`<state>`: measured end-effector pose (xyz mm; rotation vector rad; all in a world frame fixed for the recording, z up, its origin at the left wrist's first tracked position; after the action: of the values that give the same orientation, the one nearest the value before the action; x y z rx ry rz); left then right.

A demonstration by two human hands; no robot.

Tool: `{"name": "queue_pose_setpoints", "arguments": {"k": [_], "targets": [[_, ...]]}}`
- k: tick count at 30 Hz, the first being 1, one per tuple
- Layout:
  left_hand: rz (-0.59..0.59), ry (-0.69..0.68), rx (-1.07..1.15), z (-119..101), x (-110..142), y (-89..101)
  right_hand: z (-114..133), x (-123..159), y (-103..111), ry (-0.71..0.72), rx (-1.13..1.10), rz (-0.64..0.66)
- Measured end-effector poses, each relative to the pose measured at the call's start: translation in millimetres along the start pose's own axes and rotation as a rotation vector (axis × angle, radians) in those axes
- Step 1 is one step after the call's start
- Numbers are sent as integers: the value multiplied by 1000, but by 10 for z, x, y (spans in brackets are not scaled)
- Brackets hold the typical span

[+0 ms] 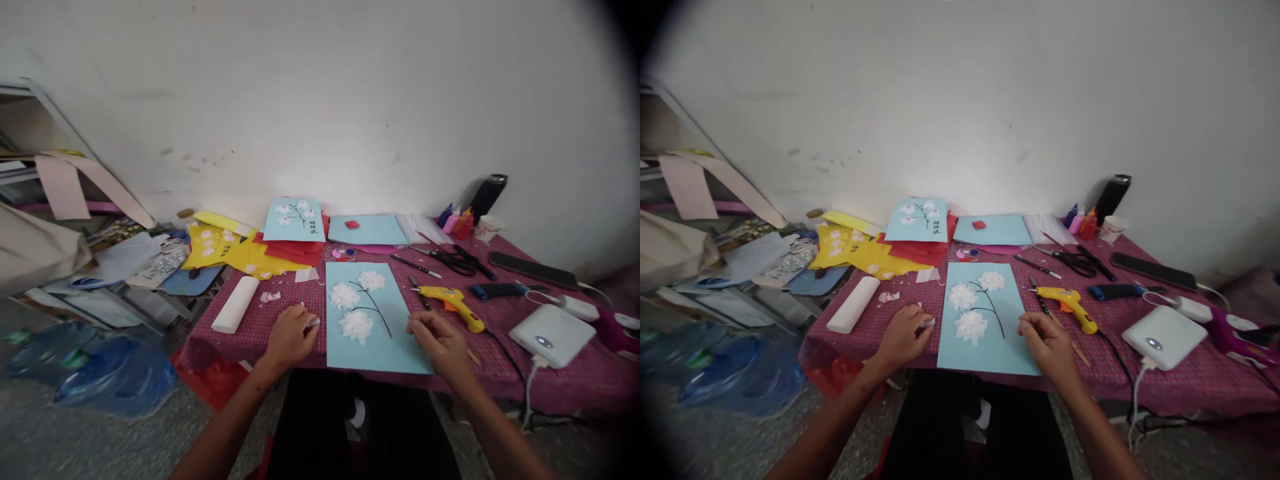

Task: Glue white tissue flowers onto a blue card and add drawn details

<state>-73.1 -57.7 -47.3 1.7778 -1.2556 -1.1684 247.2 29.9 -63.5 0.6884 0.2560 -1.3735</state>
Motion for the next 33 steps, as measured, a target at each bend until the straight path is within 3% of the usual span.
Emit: {"name": "queue_pose_setpoints", "arguments": {"k": [10,14,19,23,28,33], "targets": [[-11,-11,133,54,59,-63,-75,-21,-7,-103,57,50],[-71,9,137,146,-22,88,-61,-16,-12,-108,48,38],[-111,160,91,417,-345,345,-16,-27,-8,-107,55,28],[-19,161,81,506,-471,318,-26,-34,-17,-97,68,41],[155,103,52,462,-456,192,-56,-29,-22,-63,70,56],[213,51,3,393,-486,188,-63,-35,-12,-43,111,75]]}}
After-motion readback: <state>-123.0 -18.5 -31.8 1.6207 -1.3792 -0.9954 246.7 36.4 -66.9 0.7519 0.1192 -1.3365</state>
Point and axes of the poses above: each hand's wrist, its own x-axis away from the middle knuckle, its own y-axis out of the back of the hand, z = x × y, the point moved 3 cm from there along -x, towards the middle knuckle, and after that the axes turned 14 degrees about y, right-handed, at the moved point
